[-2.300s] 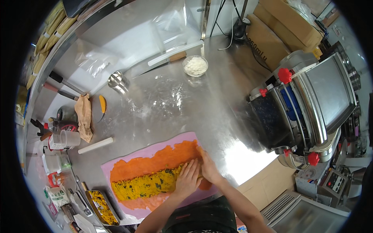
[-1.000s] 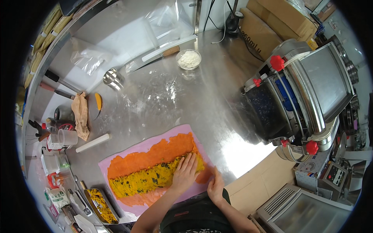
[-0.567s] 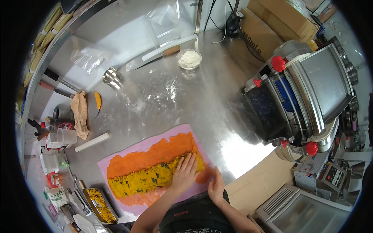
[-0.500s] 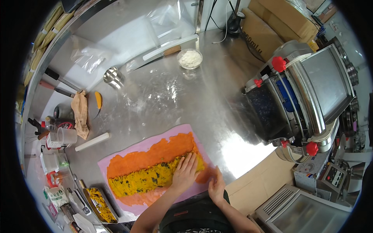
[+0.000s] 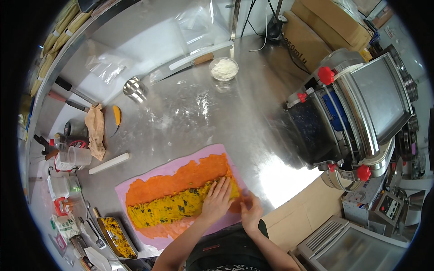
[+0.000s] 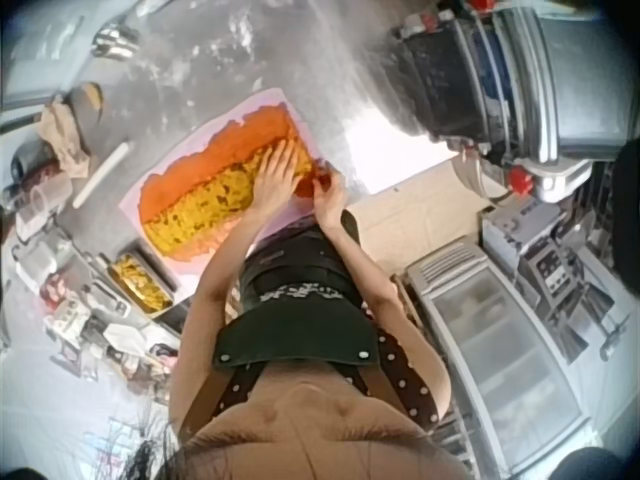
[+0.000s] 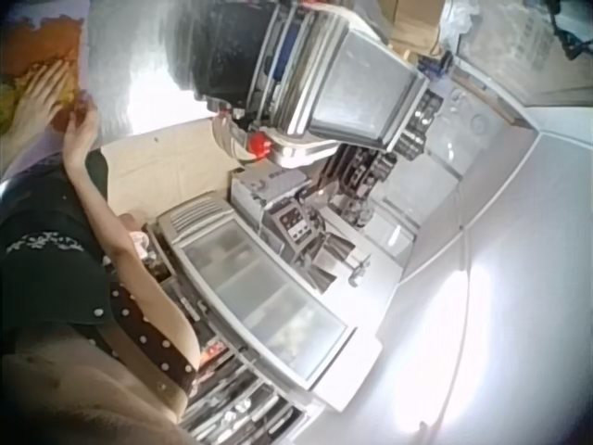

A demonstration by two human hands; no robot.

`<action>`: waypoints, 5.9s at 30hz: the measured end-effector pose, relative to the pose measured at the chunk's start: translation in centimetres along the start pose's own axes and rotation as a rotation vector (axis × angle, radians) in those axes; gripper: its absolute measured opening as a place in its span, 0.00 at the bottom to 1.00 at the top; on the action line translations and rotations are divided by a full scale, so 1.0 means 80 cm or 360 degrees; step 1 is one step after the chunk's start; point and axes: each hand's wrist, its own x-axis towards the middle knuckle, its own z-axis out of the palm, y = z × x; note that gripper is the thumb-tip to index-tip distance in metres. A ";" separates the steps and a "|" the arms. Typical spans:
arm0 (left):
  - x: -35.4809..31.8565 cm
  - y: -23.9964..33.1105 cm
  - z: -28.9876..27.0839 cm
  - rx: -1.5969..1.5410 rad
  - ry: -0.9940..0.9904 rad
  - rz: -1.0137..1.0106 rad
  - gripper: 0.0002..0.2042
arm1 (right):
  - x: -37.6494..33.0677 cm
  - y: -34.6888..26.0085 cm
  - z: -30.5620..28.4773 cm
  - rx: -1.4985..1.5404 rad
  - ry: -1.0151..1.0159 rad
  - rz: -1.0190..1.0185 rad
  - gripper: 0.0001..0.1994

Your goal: The person scoops a yellow crumbly mixture from a metal tray and spreads it evenly onto a thin orange sheet laid on a pink mat. The person repeatedly presses and smooths the mixture to form a uniform layer.

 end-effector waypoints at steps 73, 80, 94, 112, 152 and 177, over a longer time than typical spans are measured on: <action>-0.055 -0.019 -0.037 0.0149 -0.0414 -0.0093 0.53 | 0.089 -0.047 0.008 -0.0743 -0.1059 -0.1605 0.33; -0.079 0.007 -0.028 0.0147 -0.0432 -0.0187 0.52 | 0.059 -0.027 0.009 -0.0827 -0.1017 -0.1716 0.33; -0.084 -0.049 -0.032 0.0030 -0.0185 -0.0233 0.43 | 0.089 -0.067 0.033 -0.0746 -0.1221 -0.1838 0.33; -0.131 -0.053 -0.053 0.0230 -0.0388 -0.0414 0.37 | 0.003 -0.066 0.047 -0.1036 -0.1132 -0.1953 0.32; -0.138 -0.049 -0.045 -0.0216 0.0144 -0.0574 0.36 | 0.059 -0.088 0.033 -0.0797 -0.0949 -0.1613 0.29; 0.057 -0.127 -0.034 -0.0561 0.0491 -0.0669 0.15 | 0.237 -0.105 0.078 -0.0283 -0.0831 -0.1187 0.11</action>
